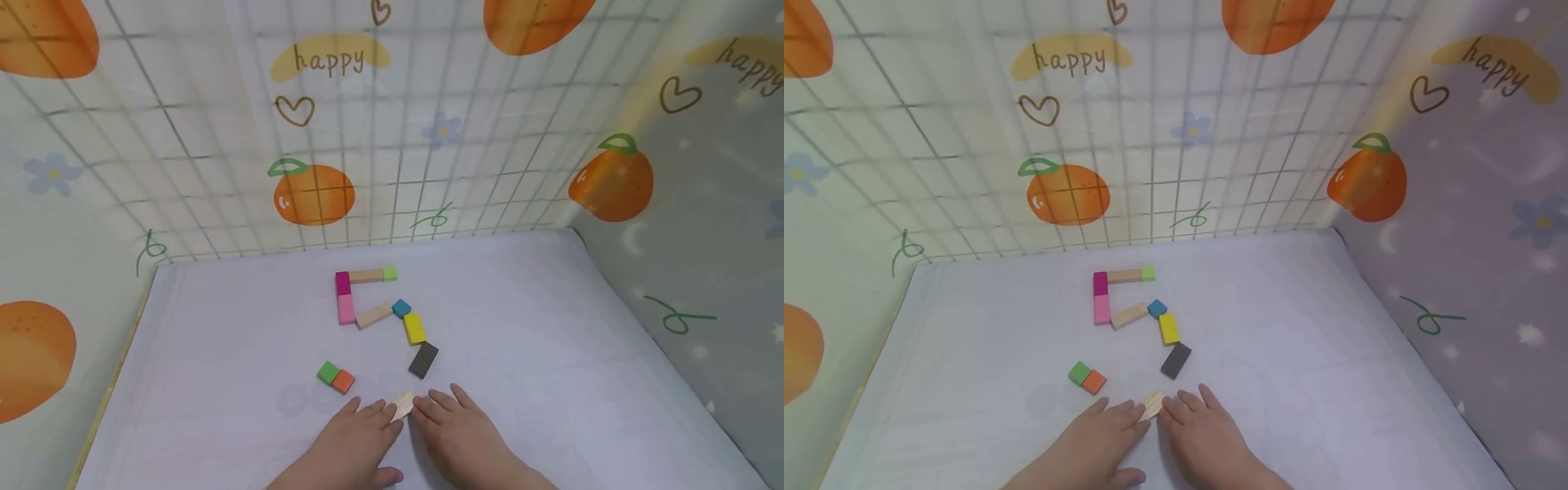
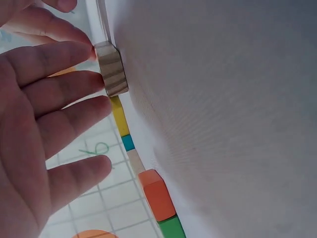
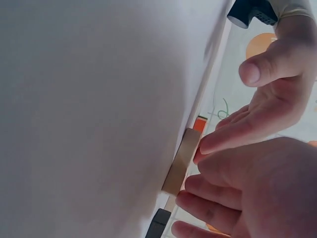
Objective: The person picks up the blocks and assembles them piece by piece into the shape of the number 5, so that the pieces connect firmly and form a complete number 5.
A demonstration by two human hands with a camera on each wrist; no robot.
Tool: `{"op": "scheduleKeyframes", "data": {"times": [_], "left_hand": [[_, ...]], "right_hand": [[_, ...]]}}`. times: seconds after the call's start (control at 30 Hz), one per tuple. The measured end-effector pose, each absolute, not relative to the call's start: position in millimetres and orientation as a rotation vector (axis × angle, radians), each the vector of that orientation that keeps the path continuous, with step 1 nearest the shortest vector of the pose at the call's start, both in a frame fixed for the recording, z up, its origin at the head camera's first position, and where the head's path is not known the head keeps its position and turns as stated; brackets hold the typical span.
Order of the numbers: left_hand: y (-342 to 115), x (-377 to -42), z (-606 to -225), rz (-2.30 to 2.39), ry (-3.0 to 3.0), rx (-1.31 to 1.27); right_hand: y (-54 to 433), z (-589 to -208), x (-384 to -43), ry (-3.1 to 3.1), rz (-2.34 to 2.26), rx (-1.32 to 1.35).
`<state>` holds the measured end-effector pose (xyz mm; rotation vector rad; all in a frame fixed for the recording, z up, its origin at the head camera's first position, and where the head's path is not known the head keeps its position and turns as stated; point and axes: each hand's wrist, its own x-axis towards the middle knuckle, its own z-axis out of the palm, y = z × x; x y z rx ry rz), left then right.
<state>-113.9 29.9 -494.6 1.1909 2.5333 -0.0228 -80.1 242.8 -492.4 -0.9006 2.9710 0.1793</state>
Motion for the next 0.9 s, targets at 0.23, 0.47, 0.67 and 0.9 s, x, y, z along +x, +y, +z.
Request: {"op": "scheduleKeyframes", "data": {"times": [0.23, 0.47, 0.67, 0.9], "left_hand": [[31, -118, -499, -0.02, 2.564, 1.168], [35, -122, -497, 0.008, 2.549, 1.144], [35, -122, -498, 0.031, 2.547, 1.151], [35, -123, -500, 0.062, 2.545, 1.176]], "right_hand": [[246, -494, -82, 2.978, 0.139, -0.859], [253, -496, -88, 2.937, 0.06, -0.757], [267, -489, -102, 2.981, 0.06, -0.551], [276, -492, -110, 2.947, -0.003, -0.516]]}}
